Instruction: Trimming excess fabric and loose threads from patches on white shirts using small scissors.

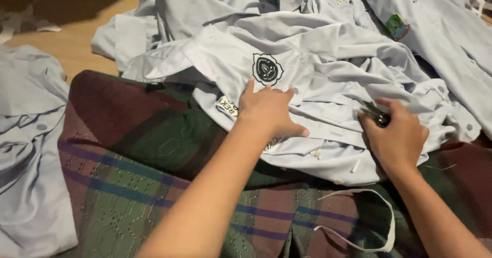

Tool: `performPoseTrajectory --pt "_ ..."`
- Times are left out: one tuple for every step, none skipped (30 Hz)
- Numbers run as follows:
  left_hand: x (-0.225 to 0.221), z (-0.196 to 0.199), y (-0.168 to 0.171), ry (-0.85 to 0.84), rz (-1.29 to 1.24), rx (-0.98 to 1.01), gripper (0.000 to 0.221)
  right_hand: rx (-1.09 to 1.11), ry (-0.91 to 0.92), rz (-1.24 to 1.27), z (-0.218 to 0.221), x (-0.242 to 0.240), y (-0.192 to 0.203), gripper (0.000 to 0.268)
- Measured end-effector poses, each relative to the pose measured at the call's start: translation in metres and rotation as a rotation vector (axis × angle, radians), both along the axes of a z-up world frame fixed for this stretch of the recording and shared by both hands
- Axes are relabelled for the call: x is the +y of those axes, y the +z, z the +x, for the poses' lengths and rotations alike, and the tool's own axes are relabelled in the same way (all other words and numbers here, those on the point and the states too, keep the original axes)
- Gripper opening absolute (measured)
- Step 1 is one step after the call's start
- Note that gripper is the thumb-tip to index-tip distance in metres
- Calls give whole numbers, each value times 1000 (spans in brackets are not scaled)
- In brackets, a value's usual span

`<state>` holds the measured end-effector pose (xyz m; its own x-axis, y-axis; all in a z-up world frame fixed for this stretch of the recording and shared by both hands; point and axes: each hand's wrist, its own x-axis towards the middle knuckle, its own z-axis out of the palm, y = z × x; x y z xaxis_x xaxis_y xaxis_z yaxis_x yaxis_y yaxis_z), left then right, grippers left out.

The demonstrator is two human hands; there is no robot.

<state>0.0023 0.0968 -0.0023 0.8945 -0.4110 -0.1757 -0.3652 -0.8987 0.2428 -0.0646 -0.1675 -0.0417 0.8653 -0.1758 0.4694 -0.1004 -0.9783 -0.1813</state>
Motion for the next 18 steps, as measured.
performPoseTrajectory --pt "-1 -3 5 -8 2 -1 106 -1 -8 2 -3 7 9 49" --pt "-4 -7 11 3 68 44 111 -74 70 157 -6 14 17 33" --pt "-6 -12 16 14 133 92 116 -145 148 311 -11 19 26 20" --pt "-8 -16 15 6 135 95 116 -143 139 312 -9 28 33 20" --pt "-9 -19 15 0 159 64 108 -89 248 417 -5 36 41 22" --pt "-10 -22 15 -6 184 33 100 -36 358 521 -2 45 49 23" --pt "-9 -25 18 -8 184 29 100 -41 356 521 6 48 43 23" --pt "-8 -28 21 -14 173 50 90 68 320 431 14 51 37 35" --pt "-7 -32 23 -17 161 75 81 180 283 341 22 55 30 46" --pt "-5 -36 29 -16 162 76 81 181 283 342 30 57 25 46" --pt "-2 -40 35 -19 158 88 72 342 268 177 37 60 19 40" --pt "1 -44 41 -22 154 100 64 500 249 10 43 64 13 35" --pt "3 -45 41 -20 152 94 64 493 250 7 41 66 16 35" --pt "5 -46 41 -28 128 80 61 463 200 152 39 69 19 28" --pt "7 -47 40 -39 106 69 58 431 147 299 35 71 22 22" --pt "7 -47 44 -42 105 64 58 427 144 298 38 67 20 22" --pt "8 -50 45 -58 72 58 55 313 144 627 37 64 14 19" --pt "9 -53 46 -73 39 53 52 190 138 954 37 61 9 20"
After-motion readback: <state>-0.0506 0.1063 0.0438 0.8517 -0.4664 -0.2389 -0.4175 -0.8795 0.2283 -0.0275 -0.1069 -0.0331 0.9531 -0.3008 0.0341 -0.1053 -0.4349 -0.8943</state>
